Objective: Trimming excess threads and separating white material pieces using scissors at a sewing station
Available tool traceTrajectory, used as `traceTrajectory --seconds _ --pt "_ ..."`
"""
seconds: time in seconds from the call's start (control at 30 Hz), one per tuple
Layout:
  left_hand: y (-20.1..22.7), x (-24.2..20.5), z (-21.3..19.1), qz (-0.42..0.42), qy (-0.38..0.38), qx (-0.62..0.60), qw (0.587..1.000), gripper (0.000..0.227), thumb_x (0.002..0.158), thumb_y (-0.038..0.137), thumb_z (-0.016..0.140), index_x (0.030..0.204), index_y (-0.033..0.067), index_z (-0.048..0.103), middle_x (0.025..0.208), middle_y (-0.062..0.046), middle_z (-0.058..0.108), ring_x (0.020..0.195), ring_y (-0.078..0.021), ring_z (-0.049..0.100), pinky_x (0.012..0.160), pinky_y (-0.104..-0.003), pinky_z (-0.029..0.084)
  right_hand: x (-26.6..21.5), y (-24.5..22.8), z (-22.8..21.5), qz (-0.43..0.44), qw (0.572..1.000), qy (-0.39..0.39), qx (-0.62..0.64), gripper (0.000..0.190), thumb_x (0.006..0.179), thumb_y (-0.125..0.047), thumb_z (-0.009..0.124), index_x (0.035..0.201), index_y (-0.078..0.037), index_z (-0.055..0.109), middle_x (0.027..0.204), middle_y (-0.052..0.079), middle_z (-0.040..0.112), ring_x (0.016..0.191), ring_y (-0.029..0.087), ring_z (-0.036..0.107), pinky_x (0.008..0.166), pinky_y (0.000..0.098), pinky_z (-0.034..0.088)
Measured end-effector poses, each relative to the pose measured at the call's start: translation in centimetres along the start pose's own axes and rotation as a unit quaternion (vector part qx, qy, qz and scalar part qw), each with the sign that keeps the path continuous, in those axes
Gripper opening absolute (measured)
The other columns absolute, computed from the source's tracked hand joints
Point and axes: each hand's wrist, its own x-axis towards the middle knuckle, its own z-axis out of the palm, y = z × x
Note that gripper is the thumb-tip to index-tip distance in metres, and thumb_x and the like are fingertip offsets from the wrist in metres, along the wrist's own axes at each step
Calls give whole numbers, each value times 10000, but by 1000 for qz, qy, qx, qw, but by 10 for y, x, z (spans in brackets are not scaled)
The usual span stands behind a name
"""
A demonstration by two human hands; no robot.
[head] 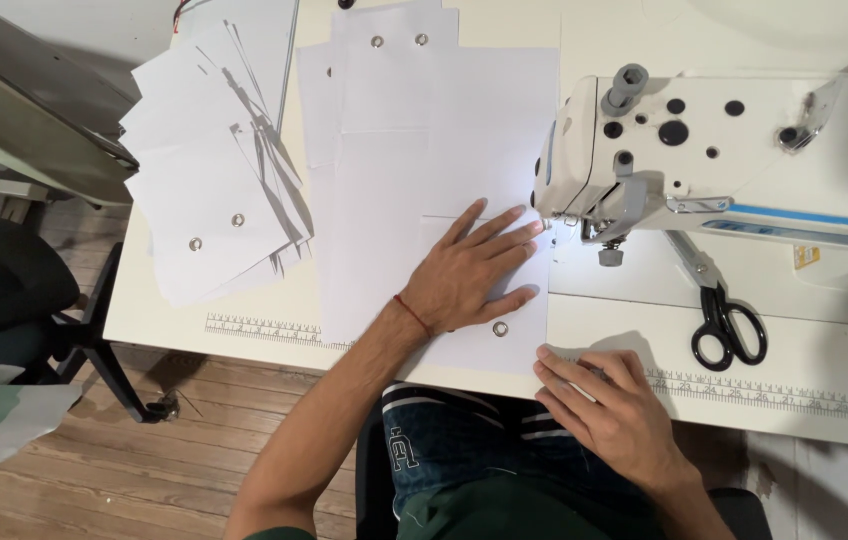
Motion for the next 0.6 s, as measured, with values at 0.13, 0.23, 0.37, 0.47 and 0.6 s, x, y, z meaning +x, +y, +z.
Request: traceTrajectory --seconds 0.13,0.23,0.37,0.47,0.6 --pt "-1 1 2 6 13 2 1000 533 1181 511 635 1409 50 775 1669 -91 706 1666 -331 536 1435 -621 319 -4 0 3 6 1000 -7 -16 317 1071 -292 865 1345 -133 859 1565 -21 773 1176 243 662 992 412 555" --pt "-4 5 -2 5 8 -6 1000 532 1186 503 631 1408 40 774 1675 -95 700 1670 -336 531 1438 -621 312 1 2 3 1 1000 0 -10 314 1066 -280 869 1332 -113 869 1557 3 780 1174 248 653 1005 410 552" --pt "-4 3 0 4 -8 -4 1000 557 1195 515 601 1432 38 765 1686 -105 691 1684 -332 506 1448 -615 281 0 -1 3 8 1000 3 -12 294 1082 -270 857 1326 -106 867 1553 1 783 1139 248 652 991 404 555" --pt "-7 6 1 6 1 0 1000 553 1194 515 609 1433 41 764 1677 -101 698 1681 -333 512 1446 -617 287 0 4 6 7 1000 7 -24 285 1086 -273 853 1321 -112 870 1562 0 778 1140 247 654 985 403 561" --pt "-7 8 1 8 10 -1 1000 535 1188 494 633 1431 37 768 1640 -118 726 1660 -340 536 1438 -613 302 -1 2 6 16 999 5 -27 290 1096 -271 837 1334 -109 870 1574 5 773 1129 251 656 984 404 565"
